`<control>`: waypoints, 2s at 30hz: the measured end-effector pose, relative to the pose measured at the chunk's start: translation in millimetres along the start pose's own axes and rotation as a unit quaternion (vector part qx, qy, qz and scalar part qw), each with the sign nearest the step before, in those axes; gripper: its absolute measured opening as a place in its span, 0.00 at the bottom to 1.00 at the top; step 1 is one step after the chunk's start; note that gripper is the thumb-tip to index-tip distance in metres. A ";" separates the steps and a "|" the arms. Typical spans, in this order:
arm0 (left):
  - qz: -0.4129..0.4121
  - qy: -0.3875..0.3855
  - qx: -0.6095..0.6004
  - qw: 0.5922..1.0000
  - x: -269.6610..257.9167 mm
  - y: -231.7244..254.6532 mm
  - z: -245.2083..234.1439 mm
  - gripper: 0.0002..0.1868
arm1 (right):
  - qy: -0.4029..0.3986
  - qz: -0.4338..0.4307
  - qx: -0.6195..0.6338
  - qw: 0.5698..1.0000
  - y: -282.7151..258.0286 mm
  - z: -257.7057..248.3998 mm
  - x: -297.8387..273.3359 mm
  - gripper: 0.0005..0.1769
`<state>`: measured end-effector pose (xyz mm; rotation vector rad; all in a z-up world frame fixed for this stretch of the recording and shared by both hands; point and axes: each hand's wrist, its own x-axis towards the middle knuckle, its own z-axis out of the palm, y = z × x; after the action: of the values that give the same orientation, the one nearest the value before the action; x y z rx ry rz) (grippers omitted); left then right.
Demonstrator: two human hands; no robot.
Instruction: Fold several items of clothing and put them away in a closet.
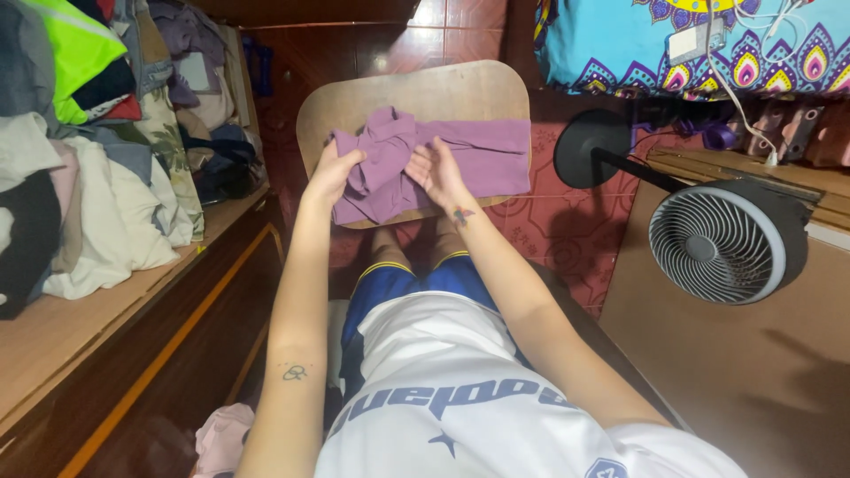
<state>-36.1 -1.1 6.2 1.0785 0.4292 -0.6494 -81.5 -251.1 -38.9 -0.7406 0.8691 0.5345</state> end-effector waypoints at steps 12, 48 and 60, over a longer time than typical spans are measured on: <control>-0.030 0.020 -0.095 0.995 -2.4 -1.9 -15.4 0.42 | 0.128 0.022 0.204 0.970 -11.2 -8.4 26.8 0.46; 0.025 0.249 0.330 0.910 2.3 -9.8 -4.6 0.37 | 0.373 -0.262 -0.290 0.841 -138.2 -58.7 -19.9 0.23; 0.200 0.023 0.731 0.651 -8.7 -54.3 25.2 0.41 | -0.050 -0.419 -0.778 0.465 -34.0 61.1 -53.4 0.36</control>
<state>-78.8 -38.9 -14.1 2.6480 -0.4815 -0.4826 -57.8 -232.6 43.8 -2.6045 -0.5268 0.3051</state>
